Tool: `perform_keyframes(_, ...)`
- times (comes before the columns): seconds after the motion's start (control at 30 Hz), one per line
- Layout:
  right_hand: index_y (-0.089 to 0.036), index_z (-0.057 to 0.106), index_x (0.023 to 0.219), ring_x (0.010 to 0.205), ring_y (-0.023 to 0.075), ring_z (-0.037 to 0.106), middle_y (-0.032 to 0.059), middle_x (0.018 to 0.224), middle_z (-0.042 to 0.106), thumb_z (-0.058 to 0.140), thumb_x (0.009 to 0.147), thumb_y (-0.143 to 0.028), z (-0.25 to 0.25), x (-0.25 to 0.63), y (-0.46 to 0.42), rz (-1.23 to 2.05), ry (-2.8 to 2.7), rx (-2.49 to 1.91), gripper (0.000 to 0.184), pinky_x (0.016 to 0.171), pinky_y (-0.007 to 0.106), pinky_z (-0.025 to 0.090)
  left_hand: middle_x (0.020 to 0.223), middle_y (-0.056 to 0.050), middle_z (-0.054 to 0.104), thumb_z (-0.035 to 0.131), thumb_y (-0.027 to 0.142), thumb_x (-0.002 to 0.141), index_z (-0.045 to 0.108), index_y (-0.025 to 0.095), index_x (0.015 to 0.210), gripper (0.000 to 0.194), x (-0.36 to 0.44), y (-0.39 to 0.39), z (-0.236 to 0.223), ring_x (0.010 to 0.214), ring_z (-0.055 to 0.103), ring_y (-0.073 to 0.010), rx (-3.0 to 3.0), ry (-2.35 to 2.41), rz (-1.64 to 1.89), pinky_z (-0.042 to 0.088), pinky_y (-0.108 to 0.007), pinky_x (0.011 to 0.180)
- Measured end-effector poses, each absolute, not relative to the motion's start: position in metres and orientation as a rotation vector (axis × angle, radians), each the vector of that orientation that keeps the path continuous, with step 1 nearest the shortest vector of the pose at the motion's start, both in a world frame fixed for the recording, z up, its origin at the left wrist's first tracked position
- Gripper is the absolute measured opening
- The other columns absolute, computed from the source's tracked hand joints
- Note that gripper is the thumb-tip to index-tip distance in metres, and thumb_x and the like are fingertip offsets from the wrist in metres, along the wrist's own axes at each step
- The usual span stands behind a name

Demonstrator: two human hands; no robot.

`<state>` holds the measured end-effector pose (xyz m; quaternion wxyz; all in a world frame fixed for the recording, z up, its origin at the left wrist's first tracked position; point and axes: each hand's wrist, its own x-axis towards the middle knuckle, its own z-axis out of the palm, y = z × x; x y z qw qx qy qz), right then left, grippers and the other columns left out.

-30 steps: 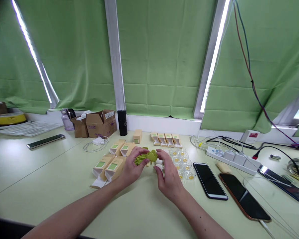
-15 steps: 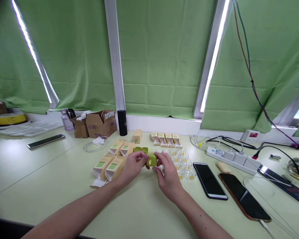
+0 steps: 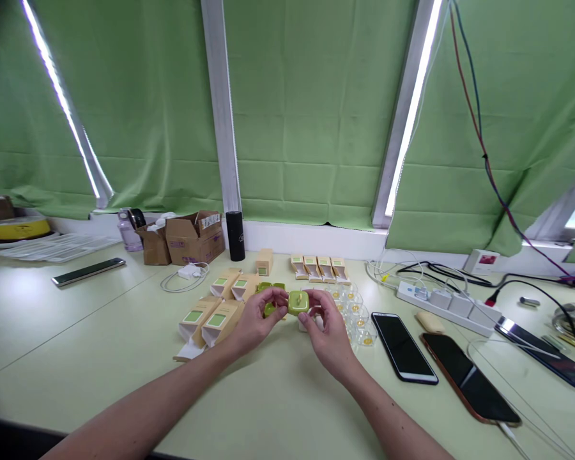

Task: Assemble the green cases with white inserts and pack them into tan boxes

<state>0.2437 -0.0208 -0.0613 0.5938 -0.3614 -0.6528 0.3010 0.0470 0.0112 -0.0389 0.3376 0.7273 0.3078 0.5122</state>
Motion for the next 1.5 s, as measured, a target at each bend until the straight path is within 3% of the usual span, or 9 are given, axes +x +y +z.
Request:
perform_keyframes(0.23,-0.027,0.062,0.127,0.103,0.0248,0.067,0.0093,0.118,0.068,0.069,0.094,-0.056,-0.058,0.243,-0.026,0.864,-1.432,-0.848,0.045,0.084,0.036,0.058,0.122,-0.010,0.064,0.076,0.019,0.086,0.057,0.024,0.129,0.047,0.046,0.009,-0.042,0.118,0.061,-0.0265,2.130,0.787,1.462,0.050,-0.045,0.105)
perform_keyframes(0.33,-0.026,0.065,0.125,0.096,0.0236,0.068,0.0083,0.114,0.070,0.068,0.094,-0.059,-0.058,0.242,-0.027,0.892,-1.427,-0.855,0.046,0.080,0.035,0.058,0.129,-0.012,0.060,0.077,0.016,0.085,0.055,0.027,0.137,0.057,0.045,0.008,-0.042,0.125,0.054,-0.0291,2.242,0.735,1.468,0.049,-0.048,0.107)
perform_keyframes(0.53,-0.024,0.068,0.123,0.096,0.0239,0.066,0.0101,0.116,0.072,0.065,0.095,-0.061,-0.058,0.242,-0.024,0.857,-1.501,-0.891,0.046,0.082,0.037,0.057,0.135,-0.011,0.063,0.070,0.014,0.092,0.057,0.029,0.142,0.053,0.045,0.003,-0.038,0.130,0.046,-0.0301,2.468,0.627,1.370,0.045,-0.051,0.112)
perform_keyframes(0.7,-0.027,0.070,0.122,0.109,0.0264,0.066,0.0088,0.122,0.072,0.058,0.099,-0.060,-0.054,0.246,-0.025,0.821,-1.480,-0.892,0.042,0.096,0.041,0.053,0.128,-0.011,0.066,0.069,0.018,0.094,0.066,0.028,0.135,0.042,0.046,0.004,-0.039,0.128,0.048,-0.0302,2.326,0.628,1.363,0.045,-0.051,0.112)
perform_keyframes(0.8,-0.027,0.069,0.122,0.110,0.0275,0.065,0.0085,0.118,0.072,0.055,0.101,-0.057,-0.049,0.252,-0.024,0.744,-1.461,-0.946,0.040,0.095,0.042,0.052,0.128,-0.013,0.066,0.071,0.028,0.094,0.069,0.026,0.132,0.038,0.047,0.009,-0.040,0.124,0.055,-0.0294,2.033,0.684,1.403,0.047,-0.046,0.109)
perform_keyframes(1.0,-0.024,0.070,0.110,0.095,0.0272,0.064,0.0082,0.105,0.072,0.060,0.096,-0.043,-0.049,0.261,-0.015,0.352,-1.580,-1.119,0.026,0.090,0.044,0.049,0.123,-0.013,0.073,0.083,0.048,0.085,0.071,0.020,0.130,0.055,0.048,0.017,-0.038,0.113,0.063,-0.0254,1.472,0.617,1.353,0.049,-0.038,0.101)
perform_keyframes(1.13,-0.024,0.071,0.102,0.102,0.0299,0.062,0.0086,0.106,0.071,0.061,0.091,-0.025,-0.053,0.266,-0.011,0.097,-1.754,-1.244,0.015,0.091,0.046,0.048,0.109,-0.009,0.075,0.088,0.045,0.079,0.073,0.020,0.126,0.055,0.048,0.022,-0.039,0.100,0.065,-0.0198,1.254,0.547,1.340,0.049,-0.031,0.092)
perform_keyframes(1.27,-0.025,0.073,0.101,0.105,0.0319,0.058,0.0093,0.108,0.071,0.064,0.082,-0.011,-0.054,0.270,-0.011,-0.171,-1.938,-1.401,0.025,0.091,0.046,0.045,0.101,-0.006,0.074,0.090,0.041,0.075,0.078,0.020,0.114,0.046,0.047,0.029,-0.043,0.088,0.061,-0.0151,1.136,0.523,1.381,0.046,-0.025,0.079)
perform_keyframes(1.5,-0.025,0.072,0.111,0.112,0.0345,0.054,0.0116,0.117,0.068,0.072,0.080,-0.015,-0.062,0.263,-0.015,-0.293,-2.085,-1.441,0.033,0.094,0.048,0.044,0.098,-0.008,0.072,0.087,0.039,0.074,0.078,0.018,0.099,0.034,0.046,0.032,-0.045,0.084,0.060,-0.0173,1.095,0.503,1.381,0.046,-0.027,0.075)
